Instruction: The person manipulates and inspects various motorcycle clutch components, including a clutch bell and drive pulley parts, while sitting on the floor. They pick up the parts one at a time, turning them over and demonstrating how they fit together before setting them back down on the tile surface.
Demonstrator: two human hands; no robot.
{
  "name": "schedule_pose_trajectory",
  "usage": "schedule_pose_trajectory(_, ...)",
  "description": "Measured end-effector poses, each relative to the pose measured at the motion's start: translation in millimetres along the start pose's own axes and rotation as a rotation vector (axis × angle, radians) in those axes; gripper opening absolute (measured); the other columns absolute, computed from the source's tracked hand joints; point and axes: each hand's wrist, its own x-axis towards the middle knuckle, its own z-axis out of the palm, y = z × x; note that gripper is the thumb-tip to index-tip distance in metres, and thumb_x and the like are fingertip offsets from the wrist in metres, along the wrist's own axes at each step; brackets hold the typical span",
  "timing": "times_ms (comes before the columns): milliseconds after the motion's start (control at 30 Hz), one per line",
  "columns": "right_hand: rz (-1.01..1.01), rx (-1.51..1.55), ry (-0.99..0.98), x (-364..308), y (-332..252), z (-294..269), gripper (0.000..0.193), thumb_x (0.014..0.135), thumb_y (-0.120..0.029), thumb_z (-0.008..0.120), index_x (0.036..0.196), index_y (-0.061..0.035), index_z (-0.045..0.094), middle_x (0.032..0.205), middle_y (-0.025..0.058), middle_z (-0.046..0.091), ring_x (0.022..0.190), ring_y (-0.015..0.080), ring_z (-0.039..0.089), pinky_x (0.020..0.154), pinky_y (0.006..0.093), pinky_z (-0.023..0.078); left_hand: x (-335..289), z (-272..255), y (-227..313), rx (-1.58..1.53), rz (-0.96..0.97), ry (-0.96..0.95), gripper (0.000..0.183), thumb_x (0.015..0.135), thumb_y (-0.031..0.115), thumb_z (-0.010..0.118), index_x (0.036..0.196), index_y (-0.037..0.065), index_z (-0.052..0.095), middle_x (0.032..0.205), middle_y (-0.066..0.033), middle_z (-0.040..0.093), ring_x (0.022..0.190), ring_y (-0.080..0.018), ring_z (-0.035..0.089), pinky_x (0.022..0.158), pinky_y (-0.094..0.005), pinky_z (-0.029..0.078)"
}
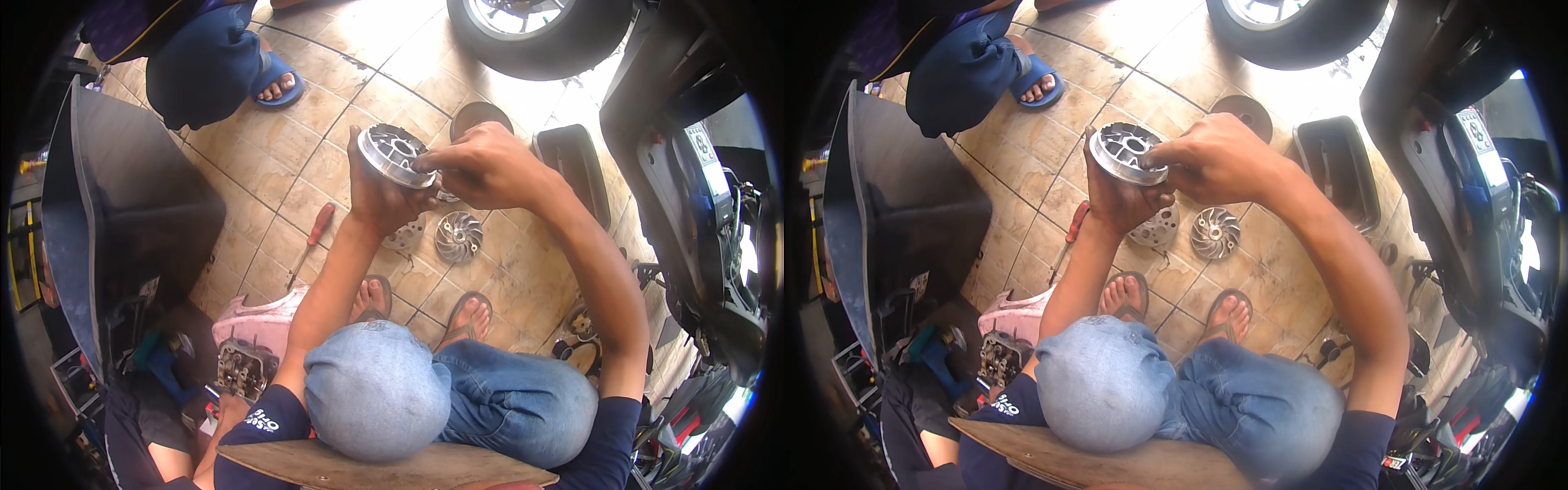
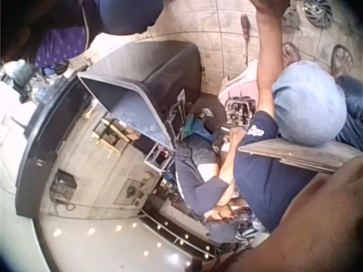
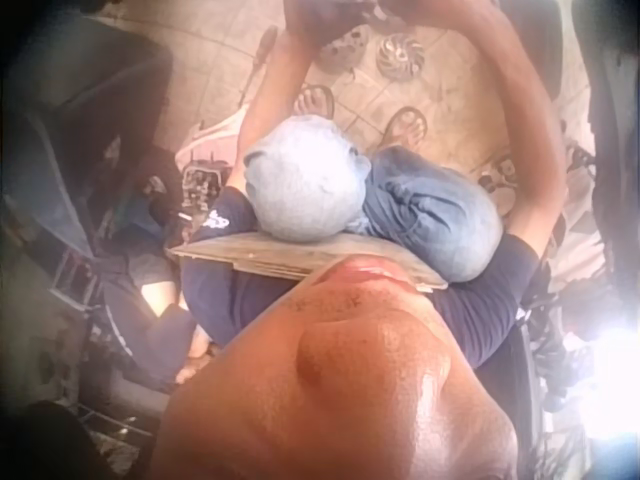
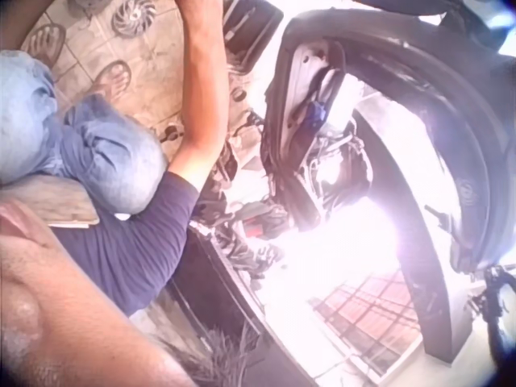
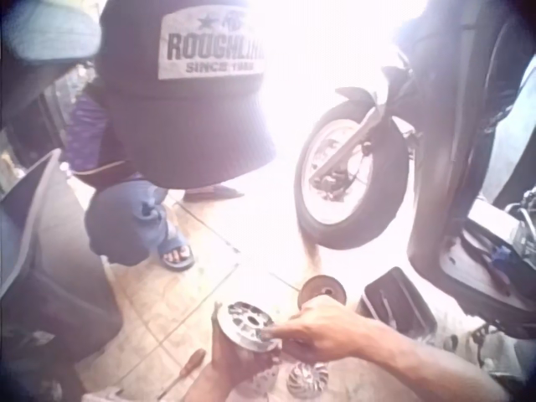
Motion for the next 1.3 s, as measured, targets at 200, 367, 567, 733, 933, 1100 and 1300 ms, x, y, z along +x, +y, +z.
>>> schedule_pose_trajectory(200,-0.082,0.053,0.012,4,1,2,0.027,0.074,-0.002,0.069,0.099,-0.0087,0.077,0.065,0.0131,0.064,0.059,0.0322,0.063,0.055,0.0421,0.046,-1,0,0,0.011,-0.01,-0.008,0.096,0.086,0.093,0.025,0.132,0.013,0.054,0.119,-0.0136,0.063,0.092,-0.0355,0.069,0.074,-0.055,0.061)
schedule_pose_trajectory(367,-0.042,0.116,0.014,5,2,5,0.016,0.076,-0.006,0.068,0.092,-0.0071,0.073,0.065,0.0146,0.063,0.061,0.0341,0.063,0.057,0.0421,0.048,0,8,-7,0.0,-0.014,0.081,0.097,0.086,0.093,0.024,0.132,0.013,0.054,0.12,-0.0146,0.064,0.089,-0.0351,0.069,0.076,-0.0544,0.059)
schedule_pose_trajectory(567,0.279,0.375,0.057,-8,11,-4,0.035,0.08,-0.016,0.074,0.114,-0.0102,0.069,0.086,0.0137,0.068,0.076,0.0259,0.067,0.069,0.0389,0.052,0,-5,-6,-0.02,-0.067,-0.089,0.097,0.085,0.094,0.023,0.128,0.014,0.058,0.117,-0.0129,0.067,0.087,-0.034,0.069,0.068,-0.0477,0.056)
schedule_pose_trajectory(733,0.283,0.464,0.055,-14,12,9,0.099,0.074,-0.027,0.087,0.157,-0.0115,0.035,0.139,0.0194,0.057,0.125,0.0313,0.057,0.107,0.0441,0.048,-4,0,-6,-0.057,-0.08,-0.135,0.096,0.086,0.093,0.022,0.132,0.016,0.057,0.119,-0.0104,0.067,0.095,-0.0339,0.069,0.067,-0.0468,0.054)
schedule_pose_trajectory(933,0.266,0.557,0.111,-22,11,33,0.118,0.069,-0.036,0.092,0.162,-0.01,0.024,0.146,0.0225,0.051,0.136,0.0354,0.05,0.116,0.0492,0.04,-4,-7,-12,-0.078,0.006,-0.335,0.082,0.096,0.077,0.033,0.142,0.011,0.047,0.13,-0.0119,0.063,0.123,-0.0293,0.06,0.094,-0.049,0.05)
schedule_pose_trajectory(1100,0.228,0.486,0.124,-24,2,28,0.113,0.069,-0.034,0.092,0.16,-0.0099,0.03,0.148,0.0218,0.049,0.137,0.0376,0.046,0.117,0.0507,0.037,-5,-14,-12,0.148,0.191,-0.315,0.077,0.102,0.065,0.039,0.149,0.005,0.039,0.137,-0.0141,0.06,0.134,-0.0269,0.054,0.11,-0.0465,0.046)
schedule_pose_trajectory(1300,0.09,0.256,0.197,-25,-3,26,0.099,0.066,-0.024,0.091,0.152,-0.0114,0.043,0.146,0.0196,0.05,0.135,0.0414,0.045,0.115,0.0509,0.038,-5,-23,-11,0.427,0.315,-0.239,0.092,0.091,0.057,0.063,0.155,0.001,0.03,0.146,-0.0166,0.05,0.134,-0.0266,0.055,0.104,-0.0406,0.055)
